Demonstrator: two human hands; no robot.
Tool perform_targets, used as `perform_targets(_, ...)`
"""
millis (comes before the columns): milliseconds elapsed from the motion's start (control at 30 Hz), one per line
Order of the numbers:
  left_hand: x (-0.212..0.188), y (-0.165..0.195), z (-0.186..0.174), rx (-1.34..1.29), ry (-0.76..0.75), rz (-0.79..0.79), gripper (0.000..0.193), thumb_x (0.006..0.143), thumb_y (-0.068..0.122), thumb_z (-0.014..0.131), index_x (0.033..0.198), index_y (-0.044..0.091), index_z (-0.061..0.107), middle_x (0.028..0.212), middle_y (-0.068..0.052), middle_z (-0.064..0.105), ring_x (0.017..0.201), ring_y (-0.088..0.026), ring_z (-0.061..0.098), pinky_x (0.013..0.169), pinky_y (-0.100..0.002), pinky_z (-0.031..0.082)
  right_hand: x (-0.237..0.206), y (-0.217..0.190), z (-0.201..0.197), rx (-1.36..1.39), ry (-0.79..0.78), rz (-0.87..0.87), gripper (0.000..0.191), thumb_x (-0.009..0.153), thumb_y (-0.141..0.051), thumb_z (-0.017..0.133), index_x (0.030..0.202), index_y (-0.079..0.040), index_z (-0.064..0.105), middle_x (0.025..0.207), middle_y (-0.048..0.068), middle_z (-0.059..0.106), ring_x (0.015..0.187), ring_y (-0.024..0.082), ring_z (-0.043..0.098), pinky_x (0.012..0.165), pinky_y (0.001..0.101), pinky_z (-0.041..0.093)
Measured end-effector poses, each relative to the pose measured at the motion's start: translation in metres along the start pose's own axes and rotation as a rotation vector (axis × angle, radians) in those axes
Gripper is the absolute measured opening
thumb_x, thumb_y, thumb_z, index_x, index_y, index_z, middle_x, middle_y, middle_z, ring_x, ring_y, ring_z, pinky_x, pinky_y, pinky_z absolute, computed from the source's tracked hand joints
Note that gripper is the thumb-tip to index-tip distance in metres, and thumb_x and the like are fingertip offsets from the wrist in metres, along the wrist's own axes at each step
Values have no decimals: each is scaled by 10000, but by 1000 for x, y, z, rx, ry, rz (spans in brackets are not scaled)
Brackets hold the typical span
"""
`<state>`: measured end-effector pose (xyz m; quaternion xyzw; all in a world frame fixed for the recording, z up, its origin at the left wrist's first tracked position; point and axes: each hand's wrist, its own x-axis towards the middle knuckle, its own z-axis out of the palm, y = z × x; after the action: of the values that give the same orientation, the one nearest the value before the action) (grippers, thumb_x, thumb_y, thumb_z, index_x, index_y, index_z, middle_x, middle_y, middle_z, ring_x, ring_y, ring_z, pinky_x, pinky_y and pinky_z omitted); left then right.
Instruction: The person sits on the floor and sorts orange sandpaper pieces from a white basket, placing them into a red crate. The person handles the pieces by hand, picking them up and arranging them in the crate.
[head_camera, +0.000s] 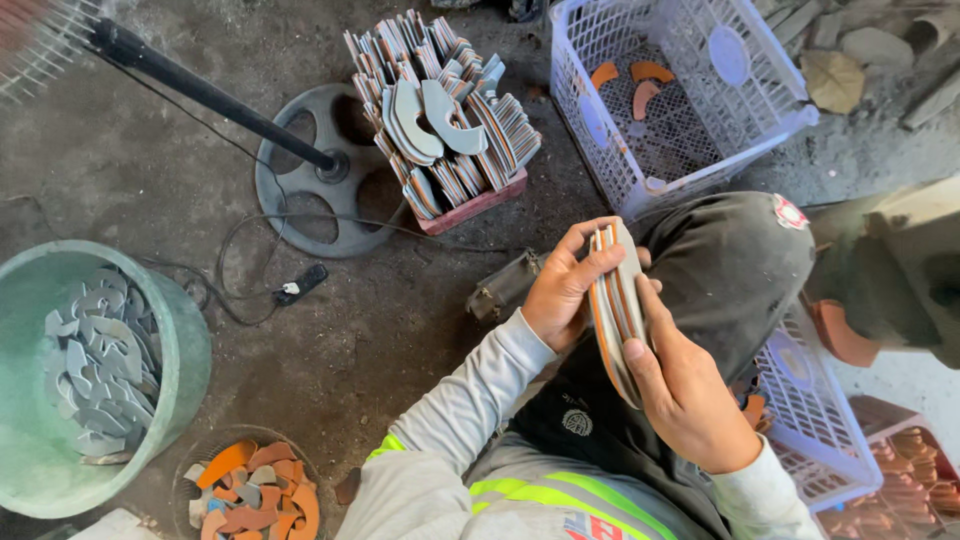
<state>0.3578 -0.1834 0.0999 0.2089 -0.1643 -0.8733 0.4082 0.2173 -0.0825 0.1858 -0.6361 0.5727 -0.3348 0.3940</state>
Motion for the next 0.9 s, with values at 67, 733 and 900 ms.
perform_targets(67, 1, 13, -12, -92, -27, 6, 596, 1017, 176, 624, 1547, 265, 366, 1288, -223, 606, 1041, -376, 705, 884, -509, 604, 15, -8, 3, 28, -70, 15, 663, 1017, -203, 495, 1583, 48, 257, 1464, 302, 532, 1372, 375, 542, 1067, 383, 417)
perform_targets(733, 75, 50, -148, -55, 398, 211, 346, 1011, 208, 622, 1343, 168, 536, 1055, -134, 664, 894, -304, 701, 755, -466, 619, 150, 36, 93, -117, -56, -159, 837, 849, -133, 711, 1542, 32, 271, 1326, 370, 577, 1229, 493, 585, 1011, 462, 492)
perform_targets(900, 133, 80, -146, 541, 328, 441, 347, 1046, 183, 676, 1359, 68, 579, 1222, -198, 623, 1123, -341, 620, 992, -498, 512, 208, 67, 53, -192, -110, -79, 775, 818, -79, 699, 1516, -57, 364, 1077, 291, 705, 953, 468, 698, 801, 474, 565)
